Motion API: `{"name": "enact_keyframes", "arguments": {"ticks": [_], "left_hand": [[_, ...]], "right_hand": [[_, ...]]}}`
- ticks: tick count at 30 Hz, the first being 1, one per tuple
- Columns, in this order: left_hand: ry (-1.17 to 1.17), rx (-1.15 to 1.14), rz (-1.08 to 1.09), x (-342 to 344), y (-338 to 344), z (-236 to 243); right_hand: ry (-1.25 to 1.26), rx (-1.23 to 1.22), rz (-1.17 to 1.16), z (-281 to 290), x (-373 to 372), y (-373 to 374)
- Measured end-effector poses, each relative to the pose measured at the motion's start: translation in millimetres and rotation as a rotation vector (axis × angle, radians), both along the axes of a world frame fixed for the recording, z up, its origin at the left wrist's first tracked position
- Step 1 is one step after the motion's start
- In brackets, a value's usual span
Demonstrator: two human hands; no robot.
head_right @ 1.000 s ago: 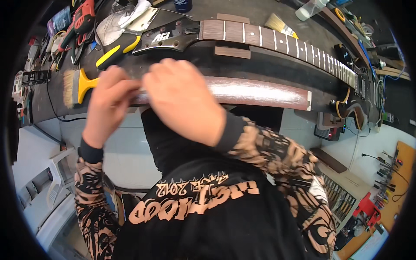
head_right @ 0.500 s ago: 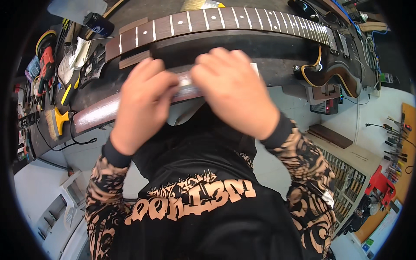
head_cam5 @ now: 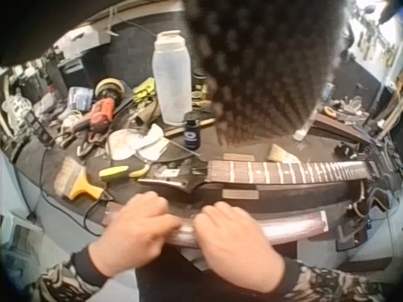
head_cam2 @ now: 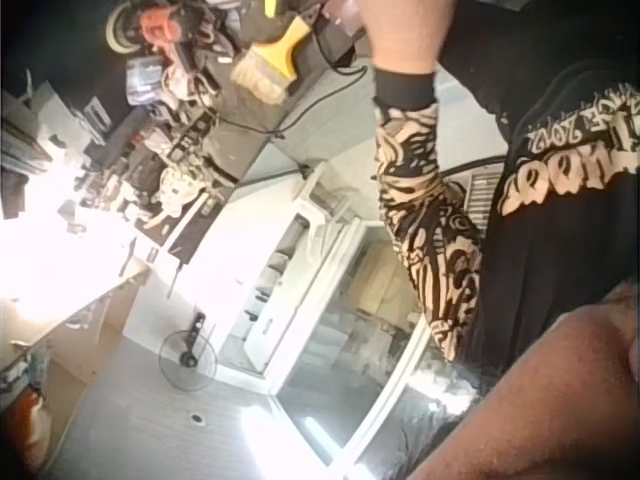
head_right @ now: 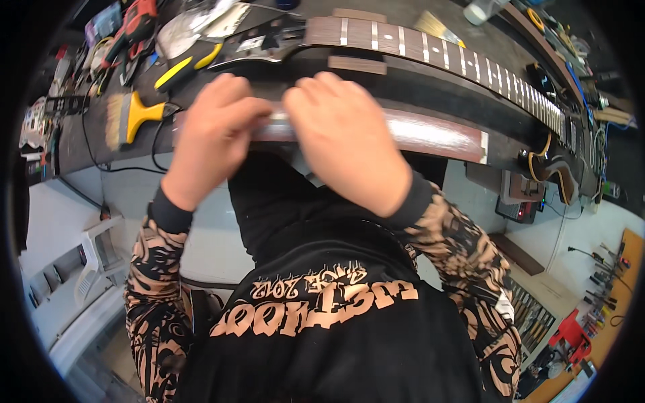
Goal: The person rubs a small rectangular guitar nut against a long strip of sandpaper mounted on a metal block, turning the nut over several times and checking its fit against the guitar neck until finishing by wiping the nut with a cloth.
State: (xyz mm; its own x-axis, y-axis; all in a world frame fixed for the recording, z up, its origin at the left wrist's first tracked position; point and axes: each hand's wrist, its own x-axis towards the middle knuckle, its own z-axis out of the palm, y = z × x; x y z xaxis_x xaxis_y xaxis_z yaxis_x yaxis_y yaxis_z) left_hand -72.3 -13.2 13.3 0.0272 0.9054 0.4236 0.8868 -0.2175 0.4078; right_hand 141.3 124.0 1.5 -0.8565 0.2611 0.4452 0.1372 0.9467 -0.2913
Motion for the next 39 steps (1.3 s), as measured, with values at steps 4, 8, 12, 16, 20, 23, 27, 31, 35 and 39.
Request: {"name": "enact_keyframes", "arguments": {"ticks": [4,8,12,16,20,23,27,31,35,39], "left_hand": [[0.067,-0.024,0.116,-66.0,-53.9,10.0],[-0.212,-0.008,0.224,-79.7,-89.5,17.5],[-0.831,0.045,0.176,-36.6,-113.1,0.8],[-1.199,0.063,-0.136,16.4,-101.6,-24.3],[-1.241,0.015,-0.180,51.7,-90.8,-27.9],[-1.208,0.005,-0.290,63.9,-79.7,-24.6],[-1.129,-0.030,-0.372,74.9,-67.7,-20.4],[-1.098,-0.065,-0.361,85.3,-59.5,-18.2],[-1.043,-0.051,-0.350,92.6,-51.7,-20.3],[-1.061,-0.046,-0.350,97.1,-46.1,-23.4]], "right_hand": [[0.040,0.050,0.028,-1.7,-81.8,-46.8],[0.182,-0.058,0.098,19.5,-99.7,-44.4],[0.209,-0.359,0.228,32.5,-46.2,-37.0],[0.146,-0.494,0.431,23.8,-4.9,-40.2],[0.204,-0.451,0.509,18.6,25.1,-37.8],[0.192,-0.457,0.485,19.7,46.8,-33.8],[0.214,-0.365,0.475,23.4,65.3,-27.6],[0.263,-0.267,0.456,33.0,76.7,-26.5],[0.335,-0.237,0.471,50.8,93.5,-23.2],[0.445,-0.305,0.436,62.7,109.0,-14.5]]}}
